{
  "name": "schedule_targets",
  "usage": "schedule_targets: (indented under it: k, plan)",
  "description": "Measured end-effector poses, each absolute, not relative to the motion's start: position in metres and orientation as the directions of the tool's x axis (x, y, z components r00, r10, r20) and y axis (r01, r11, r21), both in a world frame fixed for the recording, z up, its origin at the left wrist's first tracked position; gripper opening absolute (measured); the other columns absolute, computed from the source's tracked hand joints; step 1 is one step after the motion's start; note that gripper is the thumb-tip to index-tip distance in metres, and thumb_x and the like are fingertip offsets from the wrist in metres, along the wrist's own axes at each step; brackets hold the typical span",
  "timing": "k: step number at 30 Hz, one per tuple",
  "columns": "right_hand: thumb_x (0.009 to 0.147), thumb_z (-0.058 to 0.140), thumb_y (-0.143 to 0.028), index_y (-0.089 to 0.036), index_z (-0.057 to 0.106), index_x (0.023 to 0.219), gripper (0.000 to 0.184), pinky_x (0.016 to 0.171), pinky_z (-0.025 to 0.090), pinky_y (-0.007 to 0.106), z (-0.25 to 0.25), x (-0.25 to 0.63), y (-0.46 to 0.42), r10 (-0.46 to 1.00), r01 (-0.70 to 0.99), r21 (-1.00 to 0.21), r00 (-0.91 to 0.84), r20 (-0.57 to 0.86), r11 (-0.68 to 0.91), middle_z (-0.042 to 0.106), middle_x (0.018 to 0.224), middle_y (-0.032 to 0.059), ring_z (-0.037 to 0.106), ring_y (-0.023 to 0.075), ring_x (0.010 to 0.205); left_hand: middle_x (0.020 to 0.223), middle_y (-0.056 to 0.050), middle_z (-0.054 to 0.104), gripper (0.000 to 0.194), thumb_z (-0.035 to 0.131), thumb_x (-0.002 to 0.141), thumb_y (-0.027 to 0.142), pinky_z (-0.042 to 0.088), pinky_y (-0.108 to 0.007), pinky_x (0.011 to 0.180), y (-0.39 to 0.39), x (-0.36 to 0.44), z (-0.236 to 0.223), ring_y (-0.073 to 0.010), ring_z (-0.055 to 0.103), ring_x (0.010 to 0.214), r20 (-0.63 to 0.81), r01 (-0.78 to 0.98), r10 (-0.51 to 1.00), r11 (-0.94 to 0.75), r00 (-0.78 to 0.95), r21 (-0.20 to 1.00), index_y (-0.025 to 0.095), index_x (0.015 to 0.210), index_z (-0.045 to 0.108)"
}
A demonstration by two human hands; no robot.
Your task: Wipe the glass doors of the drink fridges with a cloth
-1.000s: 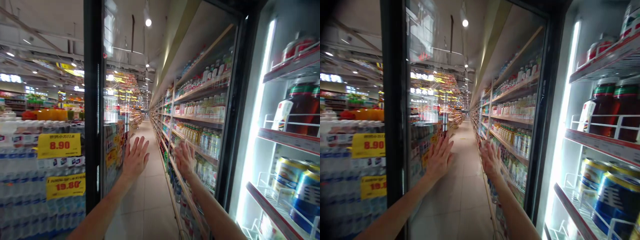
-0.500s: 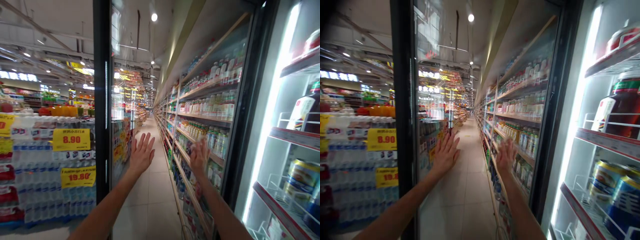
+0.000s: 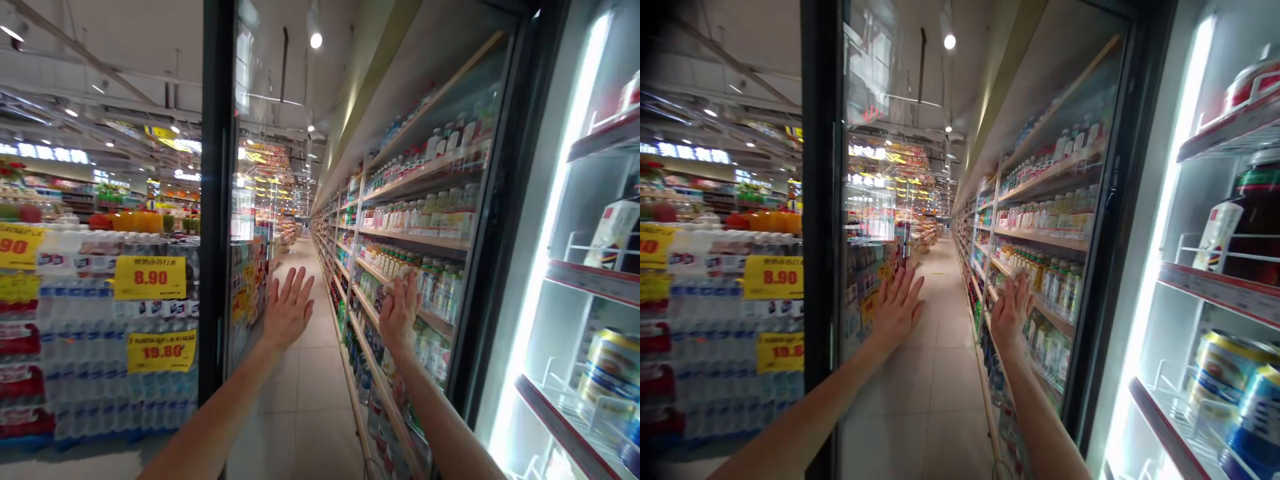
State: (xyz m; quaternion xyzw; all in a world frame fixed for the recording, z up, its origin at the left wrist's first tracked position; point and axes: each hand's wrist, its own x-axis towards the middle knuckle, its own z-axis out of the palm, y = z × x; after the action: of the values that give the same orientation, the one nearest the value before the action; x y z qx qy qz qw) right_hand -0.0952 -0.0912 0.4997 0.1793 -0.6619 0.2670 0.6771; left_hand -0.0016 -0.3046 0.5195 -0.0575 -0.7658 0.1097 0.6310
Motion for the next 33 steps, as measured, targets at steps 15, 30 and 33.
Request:
schedule_targets:
  k: [15,30,33]
  plan:
    - [0.081,0.042,-0.012,-0.024,0.049,0.123,0.044,0.109,0.019,0.044,0.497,-0.051,-0.17,-0.434,-0.688,0.431,0.184,0.882,0.584,0.043,0.137,0.0022,0.016,0.0215,0.136,0.146,-0.011,0.024,0.061,0.044,0.084,0.017,0.025,-0.048,0.106,-0.38,0.05,0.489,-0.0256,0.017,0.136,0.973,0.063,0.137,0.99,-0.186,-0.127,0.022,0.139,0.018]
    - [0.083,0.042,-0.021,-0.023,0.055,0.115,0.034,0.111,0.016,0.042,0.485,-0.022,-0.218,-0.618,-0.647,0.708,0.442,0.651,0.283,0.036,0.142,-0.0013,0.025,0.0199,0.133,0.145,-0.014,0.023,0.063,0.044,0.083,0.011,0.029,-0.048,0.105,-0.38,0.063,0.448,-0.0252,0.024,0.133,0.965,0.146,0.187,0.976,-0.184,-0.162,0.019,0.139,0.016]
    - [0.083,0.042,-0.018,-0.024,0.049,0.122,0.04,0.111,0.008,0.046,0.516,-0.025,-0.223,-0.555,-0.666,0.634,0.378,0.741,0.393,0.04,0.139,-0.0004,0.021,0.0184,0.135,0.145,-0.015,0.023,0.064,0.046,0.082,0.011,0.028,-0.049,0.105,-0.382,0.06,0.447,-0.0265,0.023,0.133,0.965,0.14,0.193,0.976,-0.18,-0.169,0.017,0.139,0.018]
